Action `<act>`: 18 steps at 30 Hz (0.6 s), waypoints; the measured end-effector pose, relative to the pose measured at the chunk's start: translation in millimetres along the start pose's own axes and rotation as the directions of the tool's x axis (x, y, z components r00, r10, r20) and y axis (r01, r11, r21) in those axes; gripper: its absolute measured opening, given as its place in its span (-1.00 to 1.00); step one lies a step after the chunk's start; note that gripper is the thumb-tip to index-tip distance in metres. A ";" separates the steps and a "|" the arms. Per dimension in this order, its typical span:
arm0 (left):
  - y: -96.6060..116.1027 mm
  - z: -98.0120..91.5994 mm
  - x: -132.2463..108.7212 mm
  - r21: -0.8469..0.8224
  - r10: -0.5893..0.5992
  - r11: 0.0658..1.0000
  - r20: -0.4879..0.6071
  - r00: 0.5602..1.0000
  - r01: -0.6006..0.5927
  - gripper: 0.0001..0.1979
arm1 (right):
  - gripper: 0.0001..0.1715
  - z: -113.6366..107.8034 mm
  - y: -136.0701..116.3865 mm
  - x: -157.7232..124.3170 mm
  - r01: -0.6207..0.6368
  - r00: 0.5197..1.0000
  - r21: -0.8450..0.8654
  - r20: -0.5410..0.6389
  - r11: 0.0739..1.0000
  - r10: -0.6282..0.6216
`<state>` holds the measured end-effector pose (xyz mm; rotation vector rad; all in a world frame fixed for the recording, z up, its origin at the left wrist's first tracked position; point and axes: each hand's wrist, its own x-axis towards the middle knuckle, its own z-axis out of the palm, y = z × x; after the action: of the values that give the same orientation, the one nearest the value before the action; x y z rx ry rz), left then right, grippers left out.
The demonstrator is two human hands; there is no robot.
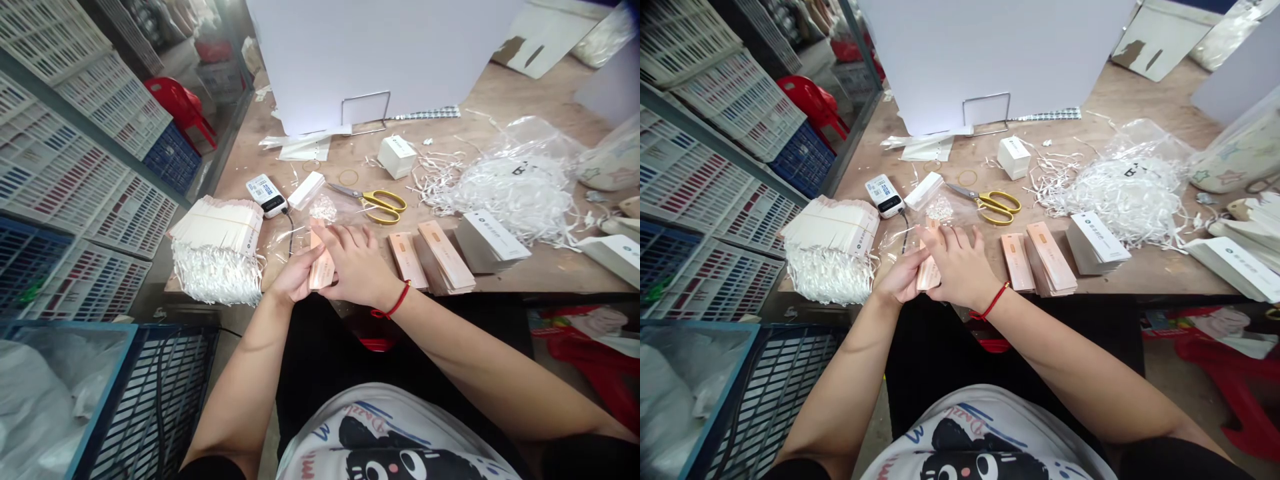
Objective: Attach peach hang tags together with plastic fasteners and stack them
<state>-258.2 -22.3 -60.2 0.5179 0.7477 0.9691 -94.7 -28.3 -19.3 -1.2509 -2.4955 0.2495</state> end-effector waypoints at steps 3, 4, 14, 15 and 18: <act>1.1 3.8 -2.9 0.010 0.027 1.000 -0.009 1.000 -0.027 -0.66 | 0.15 -7.1 -10.7 -10.0 0.017 0.999 0.008 -0.049 1.000 -0.016; 1.4 5.3 -3.5 0.012 0.042 0.999 -0.025 0.999 -0.042 -0.68 | 0.03 -8.8 -15.6 -13.7 0.019 0.997 0.031 -0.069 0.999 -0.017; 2.0 3.1 1.4 0.018 0.044 0.999 -0.038 0.998 -0.043 -0.76 | -0.21 13.3 0.0 -1.2 -0.064 0.993 0.161 -0.088 0.985 0.079; 2.8 3.4 1.3 0.014 0.028 1.000 -0.032 0.999 -0.027 -0.77 | -0.19 15.3 4.2 1.1 -0.070 0.990 0.148 -0.112 0.987 0.087; 5.1 5.9 -0.2 0.011 -0.018 1.000 -0.013 1.000 0.019 -0.77 | -0.12 19.3 13.4 4.4 -0.116 0.981 0.079 -0.145 0.990 0.127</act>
<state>-256.5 -20.5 -52.8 0.5136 0.7686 0.9526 -94.4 -16.9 -40.2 -1.3436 -2.2677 0.2609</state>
